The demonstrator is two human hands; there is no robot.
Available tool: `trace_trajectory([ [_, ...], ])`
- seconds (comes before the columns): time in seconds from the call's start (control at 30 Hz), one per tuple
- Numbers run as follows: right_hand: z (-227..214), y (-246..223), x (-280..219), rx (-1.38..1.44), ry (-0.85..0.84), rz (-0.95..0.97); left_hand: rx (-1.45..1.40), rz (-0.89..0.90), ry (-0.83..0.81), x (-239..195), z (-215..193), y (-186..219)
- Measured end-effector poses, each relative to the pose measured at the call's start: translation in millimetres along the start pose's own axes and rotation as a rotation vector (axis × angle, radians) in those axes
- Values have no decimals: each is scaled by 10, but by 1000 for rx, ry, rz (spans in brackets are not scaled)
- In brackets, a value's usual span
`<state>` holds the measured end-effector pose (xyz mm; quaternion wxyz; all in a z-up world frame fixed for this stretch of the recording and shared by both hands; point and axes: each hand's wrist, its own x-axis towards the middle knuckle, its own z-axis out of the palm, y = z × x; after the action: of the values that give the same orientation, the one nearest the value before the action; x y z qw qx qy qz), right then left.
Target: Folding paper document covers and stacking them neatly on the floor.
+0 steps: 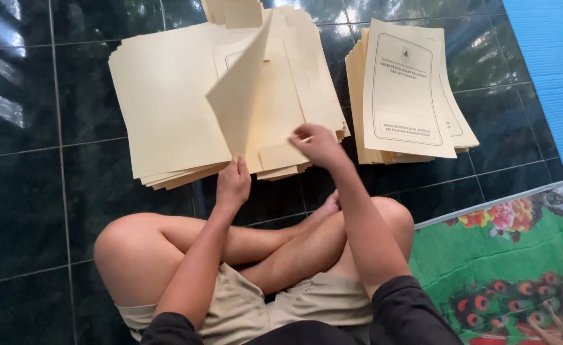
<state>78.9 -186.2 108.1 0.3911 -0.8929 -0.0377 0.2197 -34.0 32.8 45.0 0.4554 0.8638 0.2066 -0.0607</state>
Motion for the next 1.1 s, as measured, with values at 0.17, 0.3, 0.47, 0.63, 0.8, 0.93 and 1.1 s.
trace_trajectory([
  [0.17, -139, 1655, 1005, -256, 239, 302, -64, 58, 62, 11, -76, -21],
  [0.3, -199, 1307, 773, 97, 160, 526, -48, 62, 57, -30, -84, -11],
  [0.47, -116, 1454, 938, 316, 249, 505, -32, 62, 53, -17, -64, -37],
  [0.63, -201, 1241, 798, 519, 420, 478, -39, 74, 21, 16, -43, -50],
  [0.8, -73, 1401, 982, 603, 582, 481, -34, 67, -5, 63, 49, -115],
  [0.93, -59, 1384, 974, 560, 694, 444, -131, 67, -42, -180, -232, 307],
  [1.1, -43, 1289, 931, 480, 733, 441, -155, 63, 19, 76, -12, -55],
])
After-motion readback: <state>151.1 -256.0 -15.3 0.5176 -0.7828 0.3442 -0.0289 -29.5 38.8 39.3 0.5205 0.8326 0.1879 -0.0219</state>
